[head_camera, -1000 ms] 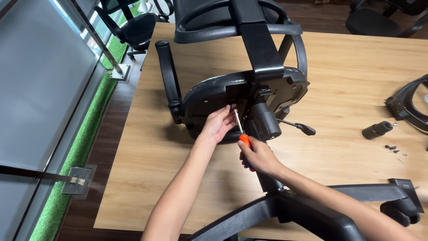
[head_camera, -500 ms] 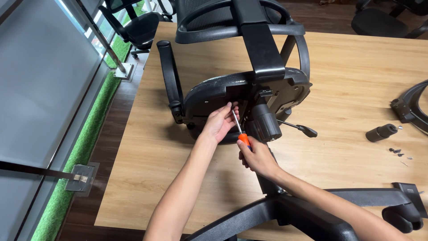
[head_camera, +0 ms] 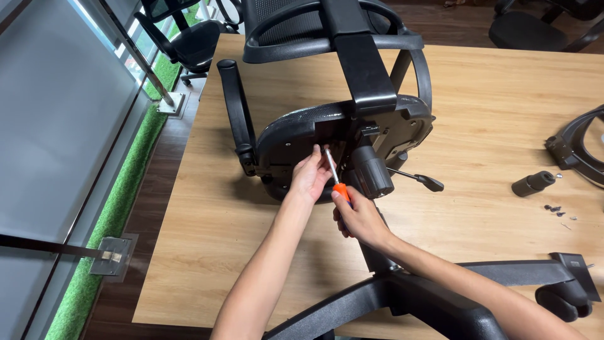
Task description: The person assembles an office chair on a wooden work table, using a screwdriver to drive screws that fasten the seat mechanism to the chair base. They steady the upside-down chair with one hand while tightening screws, repositioning the chair between screws.
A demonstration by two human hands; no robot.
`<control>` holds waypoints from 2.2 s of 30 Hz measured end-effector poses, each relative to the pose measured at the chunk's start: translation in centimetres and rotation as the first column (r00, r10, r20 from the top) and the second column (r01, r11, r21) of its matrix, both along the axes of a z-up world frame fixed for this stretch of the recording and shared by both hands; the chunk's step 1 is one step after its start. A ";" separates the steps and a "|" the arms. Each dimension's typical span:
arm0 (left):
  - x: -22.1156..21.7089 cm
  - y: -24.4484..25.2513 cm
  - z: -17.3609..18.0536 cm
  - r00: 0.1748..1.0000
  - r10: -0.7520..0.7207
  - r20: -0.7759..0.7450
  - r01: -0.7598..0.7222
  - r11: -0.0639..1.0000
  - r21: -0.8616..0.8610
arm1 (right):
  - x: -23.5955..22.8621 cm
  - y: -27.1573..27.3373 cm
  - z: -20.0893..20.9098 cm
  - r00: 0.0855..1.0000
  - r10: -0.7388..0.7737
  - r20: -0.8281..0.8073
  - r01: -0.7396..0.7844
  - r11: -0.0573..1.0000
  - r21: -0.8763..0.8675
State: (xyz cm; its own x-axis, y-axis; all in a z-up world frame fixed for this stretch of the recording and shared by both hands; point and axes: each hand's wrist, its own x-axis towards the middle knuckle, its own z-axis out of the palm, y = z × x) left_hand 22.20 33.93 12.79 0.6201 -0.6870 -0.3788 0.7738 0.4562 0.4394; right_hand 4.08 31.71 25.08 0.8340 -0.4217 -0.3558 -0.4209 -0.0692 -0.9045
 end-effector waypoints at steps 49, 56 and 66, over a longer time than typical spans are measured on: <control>-0.6 0.9 -0.1 0.976 -0.064 0.209 0.056 0.998 0.042 | -0.1 -0.8 -2.3 0.996 -0.072 0.060 0.046 0.930 0.364; -0.5 2.0 1.9 0.706 -0.230 0.670 0.007 0.948 0.318 | -1.6 -0.9 -1.7 0.999 -0.025 -0.036 0.033 0.975 0.221; -1.4 1.3 3.8 0.594 -0.160 0.788 -0.270 0.884 0.382 | -1.5 -1.1 -1.5 0.999 -0.024 -0.034 0.031 0.981 0.194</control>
State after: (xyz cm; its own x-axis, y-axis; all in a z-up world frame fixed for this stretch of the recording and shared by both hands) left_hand 20.80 35.18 16.54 0.8410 -0.5393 0.0437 0.0036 0.0863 0.9963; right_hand 2.55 30.63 23.62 0.8100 -0.3646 -0.4592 -0.4489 0.1184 -0.8857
